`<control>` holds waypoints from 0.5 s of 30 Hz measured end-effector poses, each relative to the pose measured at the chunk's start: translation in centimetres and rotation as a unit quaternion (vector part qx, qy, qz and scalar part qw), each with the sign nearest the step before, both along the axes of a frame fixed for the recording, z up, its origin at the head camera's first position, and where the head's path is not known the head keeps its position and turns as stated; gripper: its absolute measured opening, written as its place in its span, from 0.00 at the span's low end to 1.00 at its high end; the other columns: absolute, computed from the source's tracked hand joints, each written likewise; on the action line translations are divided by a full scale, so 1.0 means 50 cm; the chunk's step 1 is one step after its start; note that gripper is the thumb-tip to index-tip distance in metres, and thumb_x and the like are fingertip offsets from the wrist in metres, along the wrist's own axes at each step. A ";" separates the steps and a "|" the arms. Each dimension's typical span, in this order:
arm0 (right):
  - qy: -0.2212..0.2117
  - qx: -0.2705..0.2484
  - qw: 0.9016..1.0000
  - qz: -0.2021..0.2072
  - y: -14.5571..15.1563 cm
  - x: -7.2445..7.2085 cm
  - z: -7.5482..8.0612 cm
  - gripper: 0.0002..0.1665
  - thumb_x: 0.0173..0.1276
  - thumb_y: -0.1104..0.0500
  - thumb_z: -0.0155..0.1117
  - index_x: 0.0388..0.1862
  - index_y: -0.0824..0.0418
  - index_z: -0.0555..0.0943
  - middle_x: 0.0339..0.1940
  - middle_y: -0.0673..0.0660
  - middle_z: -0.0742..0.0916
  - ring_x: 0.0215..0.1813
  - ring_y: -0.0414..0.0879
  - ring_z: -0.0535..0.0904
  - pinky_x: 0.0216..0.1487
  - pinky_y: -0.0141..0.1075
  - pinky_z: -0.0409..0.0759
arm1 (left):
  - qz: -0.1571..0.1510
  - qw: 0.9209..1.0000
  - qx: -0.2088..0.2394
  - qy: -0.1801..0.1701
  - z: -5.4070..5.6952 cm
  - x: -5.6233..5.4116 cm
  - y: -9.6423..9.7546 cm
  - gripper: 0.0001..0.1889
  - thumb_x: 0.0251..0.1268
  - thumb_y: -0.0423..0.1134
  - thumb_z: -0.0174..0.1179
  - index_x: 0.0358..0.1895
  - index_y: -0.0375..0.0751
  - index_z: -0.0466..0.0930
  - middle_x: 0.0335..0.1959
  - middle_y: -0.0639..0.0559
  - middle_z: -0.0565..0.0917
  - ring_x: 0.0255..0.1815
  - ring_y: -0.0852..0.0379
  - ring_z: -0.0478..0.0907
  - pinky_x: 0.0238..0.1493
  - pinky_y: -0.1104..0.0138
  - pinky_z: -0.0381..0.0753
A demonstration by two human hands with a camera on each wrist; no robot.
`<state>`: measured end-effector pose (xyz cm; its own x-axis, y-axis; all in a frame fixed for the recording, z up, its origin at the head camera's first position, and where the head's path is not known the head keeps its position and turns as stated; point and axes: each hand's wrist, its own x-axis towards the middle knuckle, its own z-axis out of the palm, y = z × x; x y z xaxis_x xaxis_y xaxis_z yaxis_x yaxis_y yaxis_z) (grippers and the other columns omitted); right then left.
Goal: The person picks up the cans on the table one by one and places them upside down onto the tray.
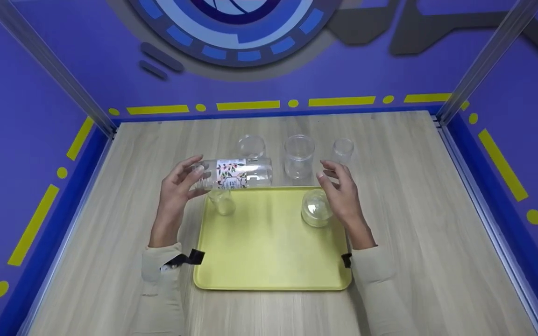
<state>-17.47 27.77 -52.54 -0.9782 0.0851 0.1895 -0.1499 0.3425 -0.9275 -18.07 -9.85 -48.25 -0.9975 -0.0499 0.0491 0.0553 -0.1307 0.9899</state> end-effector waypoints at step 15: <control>0.010 -0.161 0.985 0.057 -0.084 -0.006 0.015 0.23 0.83 0.64 0.56 0.71 0.74 0.73 0.64 0.64 0.82 0.62 0.48 0.82 0.61 0.41 0.83 | -0.006 1.000 -0.003 0.005 -0.005 -0.003 0.008 0.22 0.74 0.40 0.68 0.68 0.41 0.82 0.55 0.42 0.84 0.51 0.44 0.84 0.43 0.58 0.89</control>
<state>-17.79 23.58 -51.81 -0.9812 0.0342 0.1900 -0.1898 0.0104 -0.9818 -18.20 -9.47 -48.50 -0.9976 -0.0373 0.0588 0.0631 -0.1249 0.9902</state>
